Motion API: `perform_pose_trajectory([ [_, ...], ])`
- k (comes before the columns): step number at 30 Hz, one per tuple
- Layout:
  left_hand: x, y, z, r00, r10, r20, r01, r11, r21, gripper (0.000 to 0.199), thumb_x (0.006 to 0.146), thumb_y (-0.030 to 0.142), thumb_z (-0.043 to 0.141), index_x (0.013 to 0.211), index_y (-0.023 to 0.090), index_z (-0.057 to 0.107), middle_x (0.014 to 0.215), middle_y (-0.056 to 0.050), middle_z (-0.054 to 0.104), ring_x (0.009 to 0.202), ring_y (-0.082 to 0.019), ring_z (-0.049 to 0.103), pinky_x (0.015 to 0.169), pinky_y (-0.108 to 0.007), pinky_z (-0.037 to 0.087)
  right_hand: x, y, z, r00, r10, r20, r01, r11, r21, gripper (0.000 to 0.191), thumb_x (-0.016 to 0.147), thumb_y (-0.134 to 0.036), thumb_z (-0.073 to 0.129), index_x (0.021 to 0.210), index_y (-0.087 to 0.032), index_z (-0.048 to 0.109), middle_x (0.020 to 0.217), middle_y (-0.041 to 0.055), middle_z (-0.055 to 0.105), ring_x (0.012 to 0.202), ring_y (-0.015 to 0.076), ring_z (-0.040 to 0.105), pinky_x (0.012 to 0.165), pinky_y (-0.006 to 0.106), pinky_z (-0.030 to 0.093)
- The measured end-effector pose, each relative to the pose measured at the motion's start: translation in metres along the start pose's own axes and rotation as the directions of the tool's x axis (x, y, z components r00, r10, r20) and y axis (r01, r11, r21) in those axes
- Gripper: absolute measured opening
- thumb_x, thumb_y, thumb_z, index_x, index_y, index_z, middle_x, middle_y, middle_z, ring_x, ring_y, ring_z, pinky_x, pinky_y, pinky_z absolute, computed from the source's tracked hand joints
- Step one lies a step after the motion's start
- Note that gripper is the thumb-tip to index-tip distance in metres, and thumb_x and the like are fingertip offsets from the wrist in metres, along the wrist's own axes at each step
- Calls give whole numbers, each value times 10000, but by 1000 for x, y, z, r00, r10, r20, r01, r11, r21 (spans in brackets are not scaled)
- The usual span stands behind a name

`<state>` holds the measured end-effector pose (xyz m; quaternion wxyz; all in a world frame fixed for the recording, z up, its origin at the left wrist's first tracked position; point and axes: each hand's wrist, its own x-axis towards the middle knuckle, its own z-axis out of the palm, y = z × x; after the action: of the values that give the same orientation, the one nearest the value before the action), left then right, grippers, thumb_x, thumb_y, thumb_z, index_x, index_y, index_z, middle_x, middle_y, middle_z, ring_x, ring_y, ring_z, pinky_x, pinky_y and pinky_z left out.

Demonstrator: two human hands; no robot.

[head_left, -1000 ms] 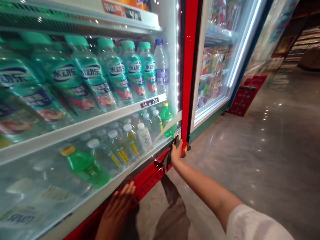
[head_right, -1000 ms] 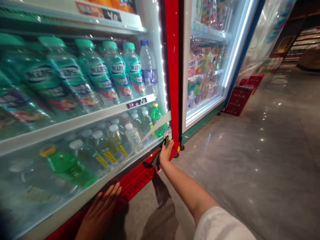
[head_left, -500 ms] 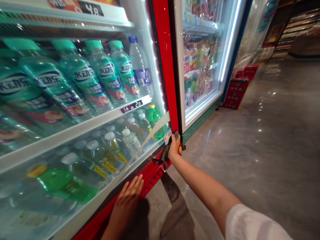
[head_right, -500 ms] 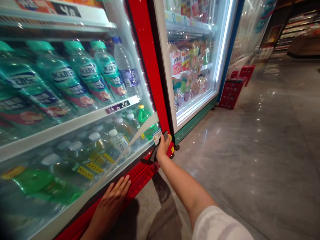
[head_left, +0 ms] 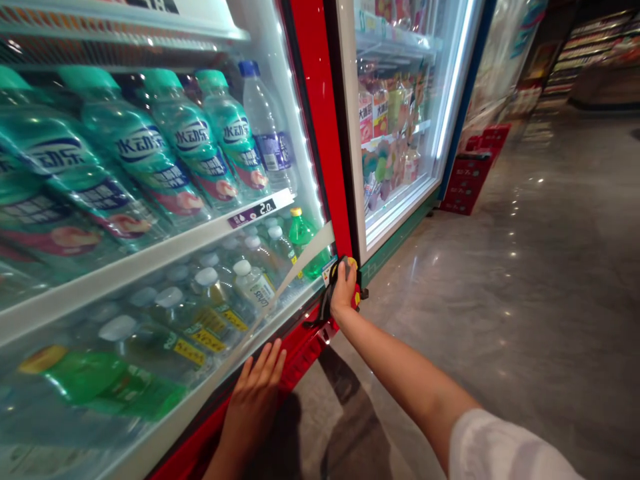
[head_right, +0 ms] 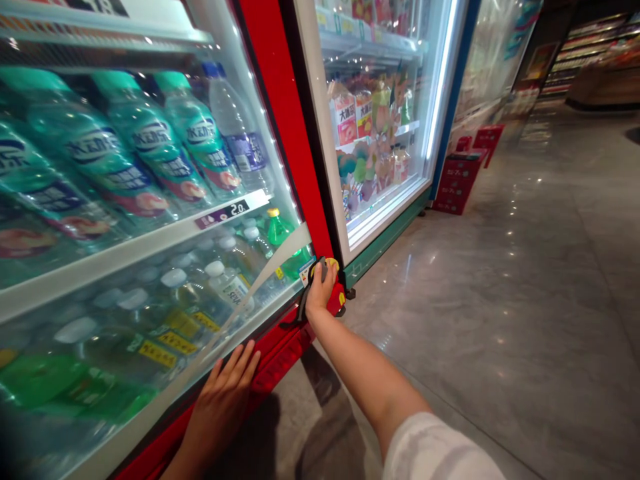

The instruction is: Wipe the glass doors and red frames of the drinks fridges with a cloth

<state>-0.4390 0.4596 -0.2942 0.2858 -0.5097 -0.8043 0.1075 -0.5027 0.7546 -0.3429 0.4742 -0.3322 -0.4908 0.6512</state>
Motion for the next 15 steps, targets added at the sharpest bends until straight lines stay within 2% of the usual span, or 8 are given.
perform_pose_trajectory([
  [5, 5, 2, 0, 999, -8, 32, 7, 1000, 16, 637, 851, 47, 394, 1450, 172, 572, 1605, -95, 415, 1451, -278, 461, 1214, -477, 296, -9, 7, -11, 999, 47, -14, -47, 998, -40, 587, 906, -506, 482, 1423, -233, 532, 1410, 99, 607, 1337, 234, 520, 1110, 400, 422],
  [10, 4, -1, -4, 999, 0, 46, -3, 998, 64, 636, 855, 55, 397, 1460, 167, 559, 1616, -100, 393, 1461, -283, 448, 1226, -485, 280, -1, 6, -12, 997, 68, -21, -69, 996, -62, 579, 951, -530, 381, 1429, -237, 522, 1410, 95, 613, 1351, 235, 511, 1123, 398, 398],
  [15, 0, -3, -5, 1000, 11, 9, -11, 1000, 14, 630, 875, 78, 397, 1483, 174, 532, 1612, -93, 402, 1473, -270, 432, 1261, -477, 224, -15, 11, -9, 997, 68, -28, -70, 994, -80, 523, 941, -529, 417, 1278, -205, 652, 1259, 111, 701, 1274, 259, 573, 1077, 362, 430],
])
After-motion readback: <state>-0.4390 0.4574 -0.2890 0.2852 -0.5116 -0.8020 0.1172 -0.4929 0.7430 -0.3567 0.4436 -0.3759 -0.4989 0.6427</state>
